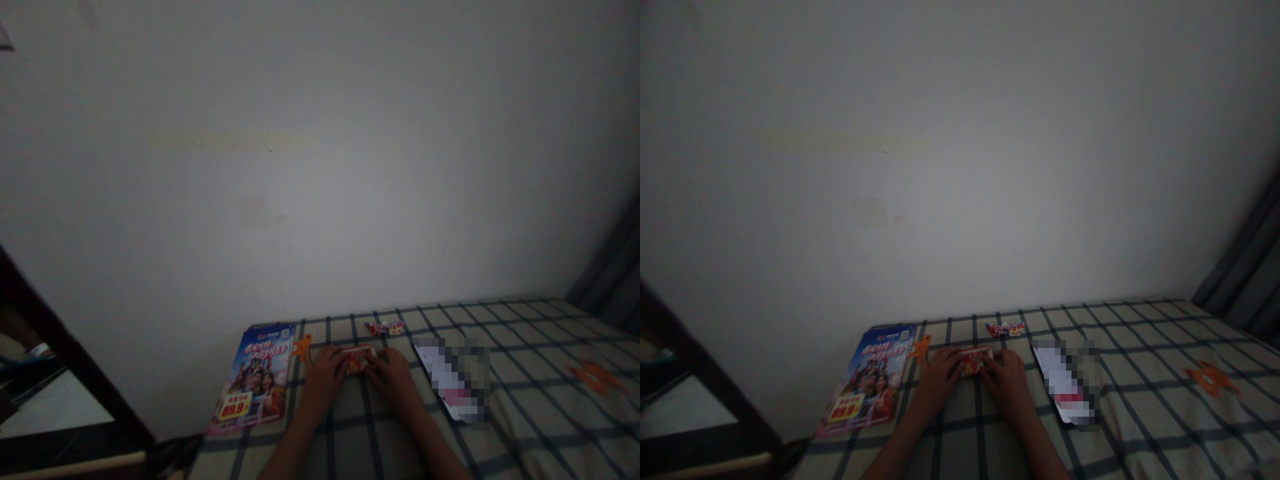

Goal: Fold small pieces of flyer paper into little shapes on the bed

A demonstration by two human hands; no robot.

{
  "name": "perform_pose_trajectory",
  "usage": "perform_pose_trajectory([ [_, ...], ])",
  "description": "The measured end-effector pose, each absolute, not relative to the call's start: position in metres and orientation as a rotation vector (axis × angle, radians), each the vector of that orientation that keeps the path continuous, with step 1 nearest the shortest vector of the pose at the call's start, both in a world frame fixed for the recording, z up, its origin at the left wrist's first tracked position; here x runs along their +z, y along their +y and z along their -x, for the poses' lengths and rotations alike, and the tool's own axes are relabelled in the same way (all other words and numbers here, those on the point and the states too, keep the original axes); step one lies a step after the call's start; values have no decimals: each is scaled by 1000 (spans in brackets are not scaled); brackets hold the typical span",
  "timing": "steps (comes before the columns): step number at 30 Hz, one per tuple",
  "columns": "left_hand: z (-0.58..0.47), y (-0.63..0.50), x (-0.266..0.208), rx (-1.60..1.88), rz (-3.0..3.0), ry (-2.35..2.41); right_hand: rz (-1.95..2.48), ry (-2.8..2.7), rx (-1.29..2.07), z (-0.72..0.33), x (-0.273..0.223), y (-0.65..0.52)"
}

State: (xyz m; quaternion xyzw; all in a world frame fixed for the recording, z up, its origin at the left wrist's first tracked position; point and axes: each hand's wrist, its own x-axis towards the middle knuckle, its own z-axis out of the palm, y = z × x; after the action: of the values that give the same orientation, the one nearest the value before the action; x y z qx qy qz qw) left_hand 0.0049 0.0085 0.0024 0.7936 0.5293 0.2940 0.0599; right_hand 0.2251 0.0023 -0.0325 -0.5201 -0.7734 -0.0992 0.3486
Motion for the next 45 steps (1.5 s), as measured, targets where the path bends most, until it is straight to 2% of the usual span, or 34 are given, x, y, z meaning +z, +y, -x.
perform_pose_trajectory([
  [27,-9,5,8,913,-2457,1646,1469,-1987,-282,-224,-22,-4],
  [45,-8,1,12,830,-2487,1469,1664,-1824,-356,-219,-12,-12],
])
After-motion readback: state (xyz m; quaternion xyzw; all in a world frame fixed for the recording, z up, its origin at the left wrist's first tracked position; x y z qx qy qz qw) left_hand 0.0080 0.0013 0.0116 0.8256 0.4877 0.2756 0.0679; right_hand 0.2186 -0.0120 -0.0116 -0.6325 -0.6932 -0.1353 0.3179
